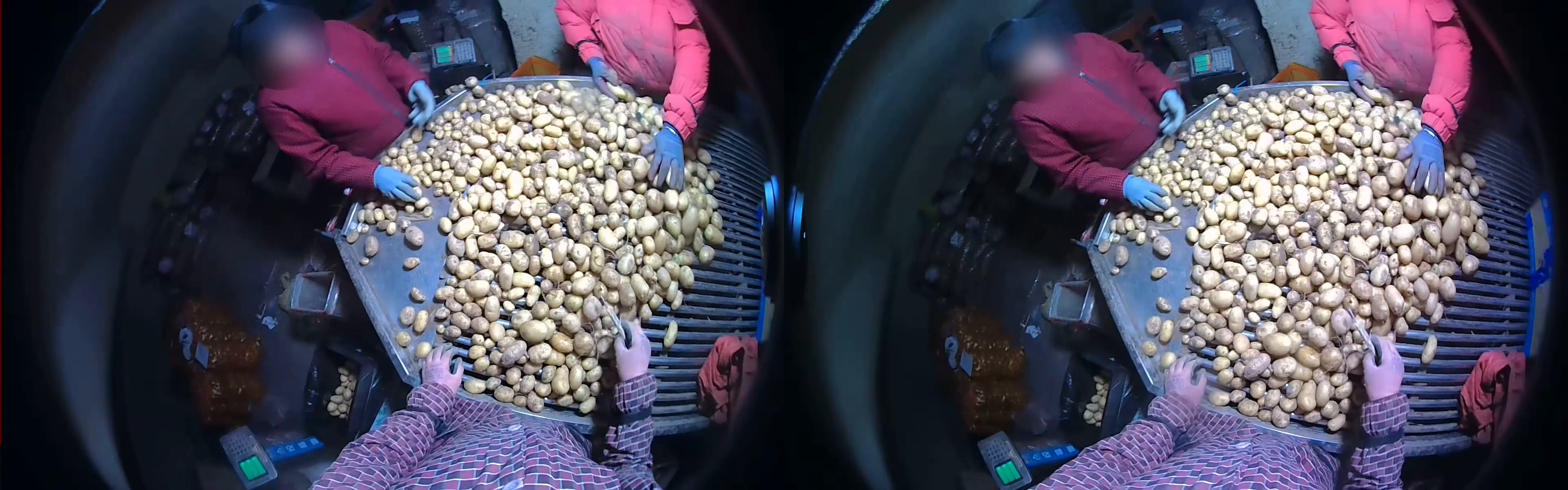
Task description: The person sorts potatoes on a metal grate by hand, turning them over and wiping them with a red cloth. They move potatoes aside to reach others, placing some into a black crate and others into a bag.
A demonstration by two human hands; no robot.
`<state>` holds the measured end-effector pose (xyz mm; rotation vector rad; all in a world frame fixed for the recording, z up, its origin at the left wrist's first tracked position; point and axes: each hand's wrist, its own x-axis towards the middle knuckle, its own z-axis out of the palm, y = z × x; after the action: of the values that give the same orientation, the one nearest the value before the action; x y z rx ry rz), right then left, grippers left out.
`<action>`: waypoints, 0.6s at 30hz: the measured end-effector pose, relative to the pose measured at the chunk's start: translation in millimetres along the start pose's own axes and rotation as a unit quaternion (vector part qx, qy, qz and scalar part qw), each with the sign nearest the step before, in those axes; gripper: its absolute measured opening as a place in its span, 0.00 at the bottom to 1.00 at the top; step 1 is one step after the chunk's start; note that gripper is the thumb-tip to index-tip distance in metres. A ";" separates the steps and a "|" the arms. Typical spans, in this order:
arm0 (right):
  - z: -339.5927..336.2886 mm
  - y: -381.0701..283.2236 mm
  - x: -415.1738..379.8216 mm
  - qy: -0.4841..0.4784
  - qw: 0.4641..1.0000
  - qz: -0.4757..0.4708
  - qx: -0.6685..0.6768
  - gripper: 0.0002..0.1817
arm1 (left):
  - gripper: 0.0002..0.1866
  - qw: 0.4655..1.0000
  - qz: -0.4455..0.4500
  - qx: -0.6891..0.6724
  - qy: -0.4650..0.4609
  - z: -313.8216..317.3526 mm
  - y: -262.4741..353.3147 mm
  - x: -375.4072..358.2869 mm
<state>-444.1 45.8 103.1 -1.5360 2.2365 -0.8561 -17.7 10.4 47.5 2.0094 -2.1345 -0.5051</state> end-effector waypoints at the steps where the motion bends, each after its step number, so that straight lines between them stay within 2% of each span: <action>1: 1.1 6.8 -12.4 0.009 1.000 0.012 -0.007 0.14 | 0.22 1.000 0.010 -0.012 -0.007 0.7 -2.6 -0.6; 3: -6.5 5.5 -27.1 0.009 0.999 0.043 -0.011 0.14 | 0.22 0.999 0.022 -0.025 -0.011 1.1 -5.0 -0.6; 4: -8.7 1.8 -36.6 0.054 0.998 0.035 -0.026 0.14 | 0.23 1.000 0.018 -0.012 -0.009 1.0 -4.8 -1.9; 5: -13.6 -0.3 -43.4 0.035 0.997 0.066 -0.011 0.14 | 0.23 0.999 0.029 -0.014 -0.013 -1.4 -4.0 -2.6; 6: -11.9 -2.2 -52.0 0.069 0.997 0.043 -0.011 0.14 | 0.23 0.999 0.040 -0.015 -0.020 -2.3 -4.6 -1.6; 7: -16.4 -5.7 -63.4 0.012 0.992 0.118 -0.039 0.15 | 0.23 0.998 0.051 -0.042 -0.020 -1.0 -6.9 -0.3; 9: -4.2 -8.1 -89.6 0.043 0.993 0.079 -0.080 0.15 | 0.23 0.994 0.077 -0.074 -0.025 3.2 -12.7 -0.5; 10: 2.6 -9.1 -102.1 0.004 0.986 0.155 -0.053 0.15 | 0.17 0.991 0.093 -0.092 -0.002 -4.9 -5.9 1.0; 11: 15.7 -9.5 -116.3 0.001 0.985 0.167 -0.050 0.15 | 0.16 0.991 0.102 -0.084 -0.012 -13.6 0.9 2.9; 12: 34.8 -8.7 -126.3 0.047 0.993 0.101 -0.039 0.14 | 0.16 0.991 0.109 -0.074 -0.025 -20.0 2.6 4.5; 13: 41.6 -34.8 -138.1 0.049 0.988 0.118 -0.084 0.15 | 0.19 0.980 0.128 -0.143 -0.056 -3.2 -12.7 8.9; 15: 41.2 -44.7 -135.2 0.055 0.991 0.100 -0.071 0.13 | 0.13 0.966 0.161 -0.199 -0.030 -10.7 -8.7 21.0; 16: 42.0 -46.7 -135.9 0.060 0.988 0.119 -0.080 0.13 | 0.11 0.951 0.148 -0.249 -0.103 -23.0 -3.9 32.0; 18: 45.0 -44.0 -136.9 0.081 0.986 0.109 -0.101 0.13 | 0.11 0.952 0.145 -0.234 -0.135 -2.5 -14.5 47.2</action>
<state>-333.9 146.6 83.3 -1.3083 2.6214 -0.7316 -7.0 -37.2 39.5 1.4093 -2.1380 -1.1602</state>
